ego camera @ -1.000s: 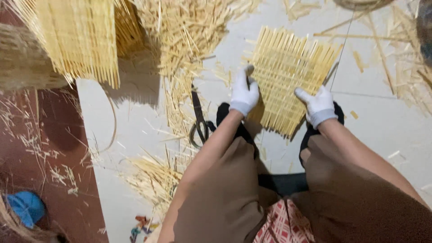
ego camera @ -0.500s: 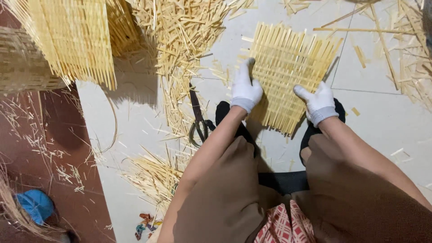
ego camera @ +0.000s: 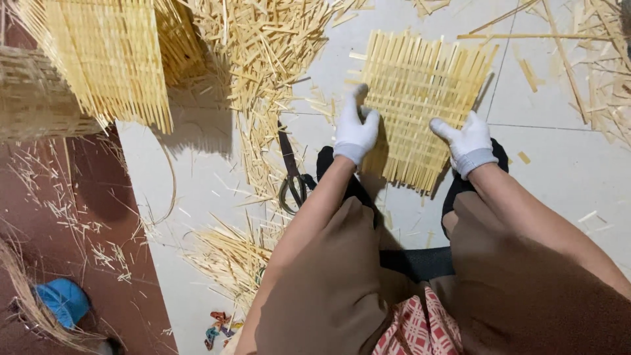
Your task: The recorder is weaving bamboo strips to create a furniture component and trimming the edges with a knife.
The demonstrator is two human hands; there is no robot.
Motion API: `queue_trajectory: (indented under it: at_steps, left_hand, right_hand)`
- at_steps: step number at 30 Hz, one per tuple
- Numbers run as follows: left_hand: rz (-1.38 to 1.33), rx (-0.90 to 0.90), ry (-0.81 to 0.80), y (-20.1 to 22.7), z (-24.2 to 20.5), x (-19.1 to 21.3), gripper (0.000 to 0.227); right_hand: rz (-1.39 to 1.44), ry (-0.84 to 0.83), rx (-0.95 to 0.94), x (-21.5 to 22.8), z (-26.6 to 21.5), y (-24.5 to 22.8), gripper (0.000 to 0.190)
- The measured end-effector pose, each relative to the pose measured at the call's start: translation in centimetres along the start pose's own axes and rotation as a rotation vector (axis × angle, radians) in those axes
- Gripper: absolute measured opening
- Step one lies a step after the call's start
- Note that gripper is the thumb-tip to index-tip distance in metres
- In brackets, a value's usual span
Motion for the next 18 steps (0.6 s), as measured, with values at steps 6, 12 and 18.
queue_trajectory:
  at_steps: [6,12,18]
  left_hand:
    - [-0.015,-0.107,-0.026,-4.4,1.1,-1.3,0.059]
    - [0.333,-0.199,-0.164,5.3,-3.5,-0.1,0.083]
    - [0.622,-0.185,-0.312,4.5,-4.0,-1.9,0.083]
  right_hand:
    - [0.083,-0.085,-0.058,-0.2,0.5,-0.4,0.042]
    - [-0.199,-0.220,-0.054,-0.2,3.0,-4.3,0.046]
    - [-0.230,-0.282,-0.121,-0.2,4.0,-4.2,0.056]
Point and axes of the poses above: each hand's wrist, its own z-axis towards the middle knuckle, its own x-axis out of the back of the hand, y = z × x, the point moved 5 cm from there along z, towards the middle knuckle, and after that the axes turned 5 degrees about y, right-handed, at the moved point
